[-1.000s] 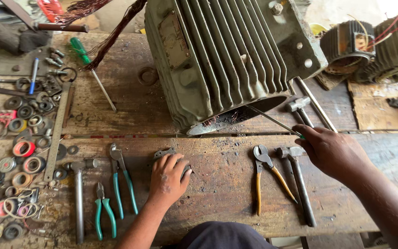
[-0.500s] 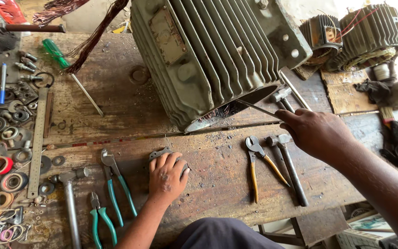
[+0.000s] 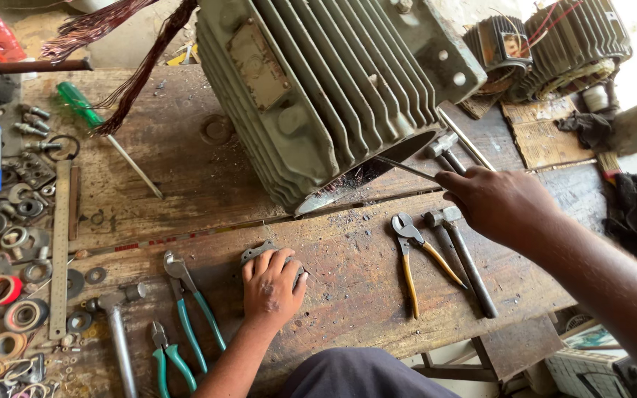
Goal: The person pulls burnt copper windings out of an electric motor stator housing on a wooden workbench. They use a screwdriver and pliers to pry and grip the old coil wires, working them loose by hand and with tools until the copper bundle is extracted from the housing.
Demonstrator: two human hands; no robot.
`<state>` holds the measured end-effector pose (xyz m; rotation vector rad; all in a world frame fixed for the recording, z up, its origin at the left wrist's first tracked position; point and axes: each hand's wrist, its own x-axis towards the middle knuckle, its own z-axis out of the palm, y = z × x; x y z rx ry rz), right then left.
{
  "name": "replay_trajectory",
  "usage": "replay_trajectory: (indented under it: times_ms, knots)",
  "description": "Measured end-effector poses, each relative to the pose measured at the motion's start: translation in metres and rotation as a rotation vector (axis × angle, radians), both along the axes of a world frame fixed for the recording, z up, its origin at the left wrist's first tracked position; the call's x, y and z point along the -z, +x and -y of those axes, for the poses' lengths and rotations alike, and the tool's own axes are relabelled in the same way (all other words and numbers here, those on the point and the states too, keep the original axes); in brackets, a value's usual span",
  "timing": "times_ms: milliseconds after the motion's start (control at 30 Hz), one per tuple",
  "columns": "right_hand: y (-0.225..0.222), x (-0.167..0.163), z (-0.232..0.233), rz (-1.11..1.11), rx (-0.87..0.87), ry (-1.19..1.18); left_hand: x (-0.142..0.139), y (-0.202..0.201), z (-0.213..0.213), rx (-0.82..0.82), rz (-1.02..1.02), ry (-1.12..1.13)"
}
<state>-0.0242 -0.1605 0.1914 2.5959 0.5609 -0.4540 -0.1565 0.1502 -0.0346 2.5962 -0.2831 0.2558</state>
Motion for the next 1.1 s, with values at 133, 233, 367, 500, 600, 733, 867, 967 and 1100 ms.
replay_trajectory:
  times_ms: [133, 233, 367, 500, 600, 733, 867, 967, 1100]
  knots:
    - [0.012, -0.016, -0.011, -0.040, -0.104, -0.002, 0.000, 0.000, 0.002, -0.001, -0.007, 0.016]
    - [0.022, -0.038, -0.030, -0.130, -0.052, -0.082, -0.002, 0.000, 0.005, -0.008, -0.002, 0.001]
    - [0.030, -0.053, -0.063, -0.165, -0.253, -0.333, -0.006, -0.001, 0.008, -0.015, -0.001, 0.015]
    - [0.040, -0.060, -0.079, -0.158, -0.316, -0.352, -0.013, -0.002, 0.014, -0.040, -0.005, 0.018]
    - [0.045, -0.065, -0.080, -0.105, -0.358, -0.335, -0.022, -0.003, 0.025, -0.079, -0.025, 0.009]
    - [0.028, -0.060, -0.068, 0.062, -0.406, -0.419, -0.036, -0.010, 0.043, -0.124, -0.033, 0.007]
    - [0.017, -0.059, -0.024, 0.528, -0.582, -0.366, -0.040, -0.024, 0.055, -0.177, 0.013, -0.084]
    - [0.038, -0.061, 0.007, 0.580, -0.590, -0.113, -0.038, -0.034, 0.058, -0.309, 0.015, -0.039]
    - [0.058, -0.050, 0.029, 0.603, -0.587, 0.436, -0.030, -0.037, 0.068, -0.484, 0.102, -0.048]
